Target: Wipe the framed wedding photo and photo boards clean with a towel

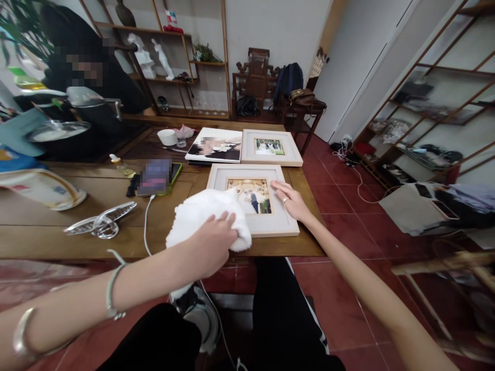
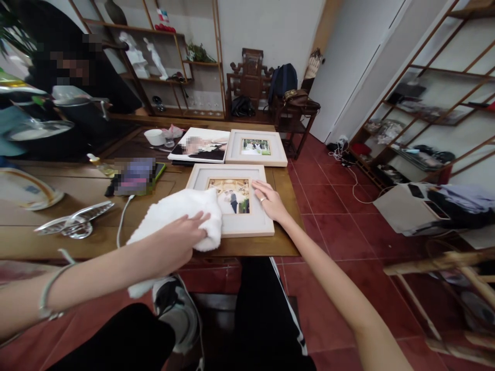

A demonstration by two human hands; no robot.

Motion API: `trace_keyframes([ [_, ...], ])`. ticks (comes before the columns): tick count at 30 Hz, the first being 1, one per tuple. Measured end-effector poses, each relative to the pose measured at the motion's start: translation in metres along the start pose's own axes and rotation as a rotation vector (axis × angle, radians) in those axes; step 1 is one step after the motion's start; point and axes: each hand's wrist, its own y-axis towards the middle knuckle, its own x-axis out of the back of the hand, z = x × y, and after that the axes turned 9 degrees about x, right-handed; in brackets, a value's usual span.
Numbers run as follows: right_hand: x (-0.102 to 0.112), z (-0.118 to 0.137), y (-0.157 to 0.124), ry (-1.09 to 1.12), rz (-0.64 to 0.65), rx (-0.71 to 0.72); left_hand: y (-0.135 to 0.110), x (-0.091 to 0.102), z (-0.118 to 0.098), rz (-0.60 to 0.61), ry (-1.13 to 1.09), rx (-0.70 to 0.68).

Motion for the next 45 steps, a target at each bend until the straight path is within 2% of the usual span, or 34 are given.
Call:
trace_keyframes([
  [3, 0.004, -0.001, 0.001, 0.005, 0.018, -0.009, -0.002, -0.004, -0.008, -0.047, -0.056, 0.026],
  [6, 0.007, -0.001, 0.001, 0.007, 0.026, -0.004, 0.024, -0.009, 0.003, -0.058, -0.064, 0.099],
  [8, 0.008, -0.001, 0.001, 0.007, 0.023, 0.002, 0.049, -0.011, 0.017, -0.1, -0.051, 0.147],
  [12, 0.008, 0.001, 0.001, 0.004, 0.006, 0.003, 0.094, -0.014, 0.057, -0.259, 0.01, 0.263],
  [15, 0.007, 0.001, 0.001, 0.0, -0.009, 0.005, 0.113, -0.02, 0.08, -0.326, 0.065, 0.241],
  [17, 0.007, -0.001, 0.001, 0.004, -0.012, 0.006, 0.114, -0.025, 0.083, -0.332, 0.073, 0.181],
  [19, 0.007, -0.002, 0.001, 0.009, -0.018, 0.002, 0.105, -0.029, 0.075, -0.326, 0.066, 0.146],
  [21, 0.008, -0.004, 0.001, 0.01, -0.027, -0.013, 0.087, -0.03, 0.058, -0.307, 0.056, 0.128],
  [26, 0.008, -0.003, 0.001, 0.014, -0.034, -0.031, 0.021, -0.026, 0.007, -0.205, -0.027, 0.079],
  [29, 0.008, 0.0, 0.0, 0.018, -0.034, -0.038, 0.001, -0.026, -0.007, -0.194, -0.081, 0.077],
  [31, 0.009, 0.001, 0.0, 0.009, -0.026, -0.041, 0.008, -0.027, -0.003, -0.209, -0.088, 0.1],
  [33, 0.009, 0.002, -0.001, 0.0, -0.015, -0.038, 0.027, -0.03, 0.011, -0.238, -0.068, 0.128],
  [37, 0.011, 0.002, -0.001, -0.01, 0.002, -0.036, 0.079, -0.032, 0.057, -0.336, 0.005, 0.178],
  [40, 0.011, 0.001, -0.001, -0.018, 0.008, -0.036, 0.108, -0.029, 0.087, -0.384, 0.062, 0.172],
  [42, 0.011, 0.001, -0.001, -0.027, 0.011, -0.042, 0.114, -0.027, 0.094, -0.378, 0.109, 0.138],
  [45, 0.01, 0.001, 0.0, -0.044, 0.0, -0.052, 0.103, -0.023, 0.083, -0.327, 0.159, 0.104],
])
